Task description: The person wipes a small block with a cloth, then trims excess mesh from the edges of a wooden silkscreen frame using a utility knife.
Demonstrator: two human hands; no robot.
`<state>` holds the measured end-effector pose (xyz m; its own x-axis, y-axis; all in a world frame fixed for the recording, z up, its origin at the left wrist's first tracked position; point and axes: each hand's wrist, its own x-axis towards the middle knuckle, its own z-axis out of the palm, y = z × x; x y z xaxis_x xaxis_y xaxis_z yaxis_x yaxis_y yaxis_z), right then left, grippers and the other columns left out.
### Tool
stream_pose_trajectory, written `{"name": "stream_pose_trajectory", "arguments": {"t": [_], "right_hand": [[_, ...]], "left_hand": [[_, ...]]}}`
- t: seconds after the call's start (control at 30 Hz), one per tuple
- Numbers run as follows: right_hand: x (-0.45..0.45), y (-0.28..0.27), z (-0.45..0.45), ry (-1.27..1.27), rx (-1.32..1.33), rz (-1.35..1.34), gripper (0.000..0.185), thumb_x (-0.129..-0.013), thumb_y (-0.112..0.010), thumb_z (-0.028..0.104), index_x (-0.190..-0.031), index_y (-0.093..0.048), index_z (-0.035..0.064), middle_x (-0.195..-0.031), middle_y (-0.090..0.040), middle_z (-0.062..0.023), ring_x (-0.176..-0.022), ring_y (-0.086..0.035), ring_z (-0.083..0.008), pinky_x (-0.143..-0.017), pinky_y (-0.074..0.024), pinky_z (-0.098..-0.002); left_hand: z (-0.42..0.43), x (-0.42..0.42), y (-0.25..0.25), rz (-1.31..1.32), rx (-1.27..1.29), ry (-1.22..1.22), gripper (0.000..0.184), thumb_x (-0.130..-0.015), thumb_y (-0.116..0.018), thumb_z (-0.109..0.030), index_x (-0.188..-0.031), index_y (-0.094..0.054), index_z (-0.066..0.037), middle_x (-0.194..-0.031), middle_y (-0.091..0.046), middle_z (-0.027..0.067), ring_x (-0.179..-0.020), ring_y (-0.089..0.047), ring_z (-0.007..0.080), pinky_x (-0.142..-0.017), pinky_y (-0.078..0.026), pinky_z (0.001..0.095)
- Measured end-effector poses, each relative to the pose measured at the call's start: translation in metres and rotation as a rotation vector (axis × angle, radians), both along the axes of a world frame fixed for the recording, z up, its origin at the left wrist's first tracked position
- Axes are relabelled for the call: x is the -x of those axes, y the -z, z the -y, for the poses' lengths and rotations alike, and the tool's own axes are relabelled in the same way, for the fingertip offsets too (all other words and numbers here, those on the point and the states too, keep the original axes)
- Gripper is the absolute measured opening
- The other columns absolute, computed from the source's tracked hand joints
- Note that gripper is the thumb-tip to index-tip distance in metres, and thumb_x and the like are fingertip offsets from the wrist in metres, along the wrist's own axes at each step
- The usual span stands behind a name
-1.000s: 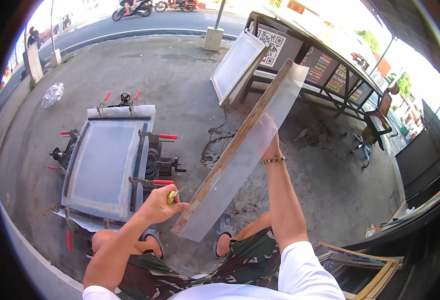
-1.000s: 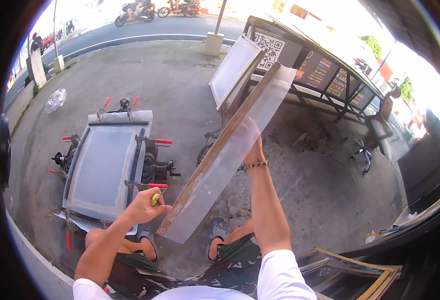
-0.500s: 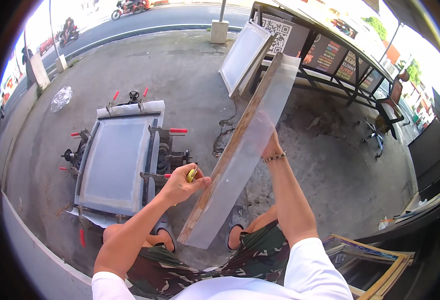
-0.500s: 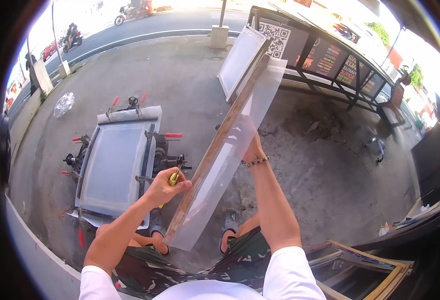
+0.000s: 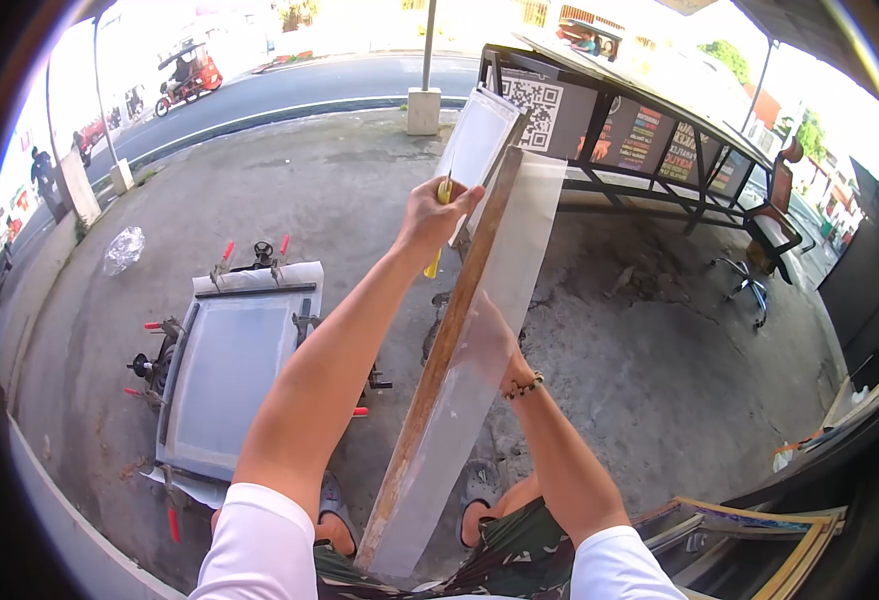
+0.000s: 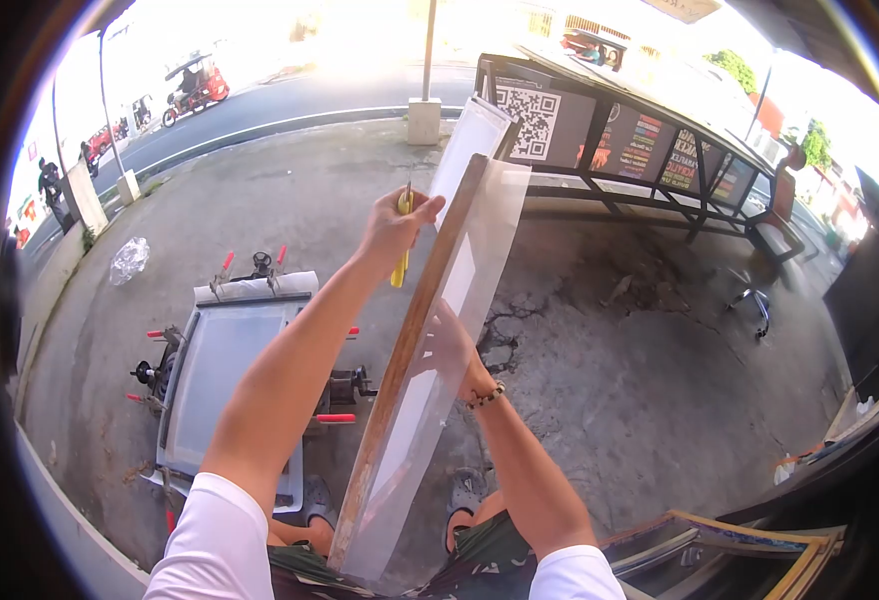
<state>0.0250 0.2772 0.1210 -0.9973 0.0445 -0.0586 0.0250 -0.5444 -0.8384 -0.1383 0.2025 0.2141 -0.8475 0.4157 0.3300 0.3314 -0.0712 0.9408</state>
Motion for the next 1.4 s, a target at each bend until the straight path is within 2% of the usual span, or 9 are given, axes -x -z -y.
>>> {"name": "stream_pose_trajectory", "arguments": {"t": [0.2, 0.27, 0.6, 0.8, 0.9, 1.03, 1.13, 1.27, 1.4], "right_hand": [[0.002, 0.000, 0.002, -0.092, -0.023, 0.093, 0.051, -0.104, -0.045, 0.052, -0.139, -0.049, 0.0153, -0.112, -0.056, -0.0003, -0.103, -0.061, -0.0198, -0.073, -0.0589, -0.0522], [0.001, 0.001, 0.004, -0.106, -0.168, -0.023, 0.069, -0.103, -0.038, 0.060, -0.154, -0.031, 0.0142, -0.123, -0.056, -0.0150, -0.101, -0.065, -0.0319, -0.067, -0.0635, -0.0495], [-0.004, -0.004, 0.017, -0.167, -0.175, -0.074, 0.069, -0.102, -0.040, 0.059, -0.152, -0.034, 0.0120, -0.119, -0.055, -0.0111, -0.102, -0.064, -0.0292, -0.066, -0.0635, -0.0455], [0.006, 0.003, 0.015, -0.151, -0.314, -0.188, 0.065, -0.102, -0.043, 0.051, -0.150, -0.033, 0.0080, -0.117, -0.055, -0.0090, -0.104, -0.065, -0.0260, -0.062, -0.0646, -0.0403], [0.009, 0.007, 0.015, -0.122, -0.265, -0.136, 0.064, -0.100, -0.052, 0.041, -0.149, -0.034, 0.0054, -0.118, -0.056, -0.0079, -0.104, -0.064, -0.0234, -0.066, -0.0638, -0.0372], [0.008, -0.004, 0.014, -0.129, -0.479, -0.431, 0.061, -0.080, -0.073, 0.009, -0.136, -0.050, 0.0003, -0.118, -0.058, -0.0087, -0.102, -0.062, -0.0205, -0.082, -0.0553, -0.0290], [0.014, 0.006, 0.014, 0.021, -0.719, -0.706, 0.044, -0.074, -0.074, 0.005, -0.116, -0.059, 0.0012, -0.108, -0.057, -0.0104, -0.099, -0.059, -0.0264, -0.081, -0.0520, -0.0321], [0.017, 0.009, 0.010, 0.062, -0.885, -0.692, 0.048, -0.072, -0.074, 0.003, -0.116, -0.058, 0.0001, -0.101, -0.056, -0.0117, -0.093, -0.058, -0.0297, -0.076, -0.0505, -0.0340], [0.009, -0.001, 0.019, 0.280, -1.109, -0.979, 0.048, -0.071, -0.073, 0.002, -0.116, -0.058, -0.0013, -0.092, -0.053, -0.0119, -0.084, -0.055, -0.0317, -0.072, -0.0486, -0.0346]], "left_hand": [[-0.041, 0.027, -0.042, -0.029, -0.109, 0.025, 0.033, -0.087, -0.081, -0.036, -0.085, -0.065, -0.007, -0.072, -0.063, -0.0003, -0.051, -0.047, 0.0057, -0.046, -0.037, 0.0244], [-0.041, 0.036, -0.047, 0.031, -0.115, 0.076, 0.035, -0.085, -0.084, -0.035, -0.080, -0.062, -0.008, -0.070, -0.062, -0.0003, -0.051, -0.048, 0.0059, -0.046, -0.038, 0.0239], [0.005, 0.020, -0.038, 0.286, -0.254, 0.140, 0.038, -0.085, -0.084, -0.035, -0.095, -0.061, -0.006, -0.079, -0.065, 0.0029, -0.061, -0.063, 0.0124, -0.054, -0.053, 0.0295], [0.046, -0.023, -0.023, 0.139, -0.029, 0.081, 0.037, -0.084, -0.086, -0.030, -0.096, -0.057, -0.011, -0.070, -0.054, -0.0034, -0.053, -0.044, 0.0048, -0.048, -0.034, 0.0230], [0.068, -0.050, 0.011, 0.267, -0.110, 0.082, 0.042, -0.080, -0.089, -0.037, -0.086, -0.055, -0.012, -0.069, -0.054, -0.0041, -0.053, -0.045, 0.0040, -0.046, -0.037, 0.0216], [0.093, -0.086, 0.037, 0.360, -0.211, 0.074, 0.045, -0.080, -0.089, -0.037, -0.084, -0.051, -0.014, -0.067, -0.049, -0.0065, -0.052, -0.043, 0.0029, -0.046, -0.034, 0.0210], [0.112, -0.109, 0.052, 0.341, -0.110, 0.075, 0.035, -0.086, -0.085, -0.024, -0.090, -0.051, -0.014, -0.070, -0.052, -0.0053, -0.056, -0.045, 0.0045, -0.051, -0.035, 0.0221], [0.135, -0.141, 0.072, 0.356, -0.112, 0.051, 0.037, -0.084, -0.087, -0.024, -0.090, -0.052, -0.012, -0.074, -0.055, -0.0045, -0.059, -0.048, 0.0039, -0.052, -0.036, 0.0215], [0.154, -0.167, 0.091, 0.332, -0.102, 0.027, 0.037, -0.084, -0.087, -0.025, -0.090, -0.053, -0.012, -0.075, -0.057, -0.0038, -0.060, -0.049, 0.0033, -0.053, -0.038, 0.0211]]}}
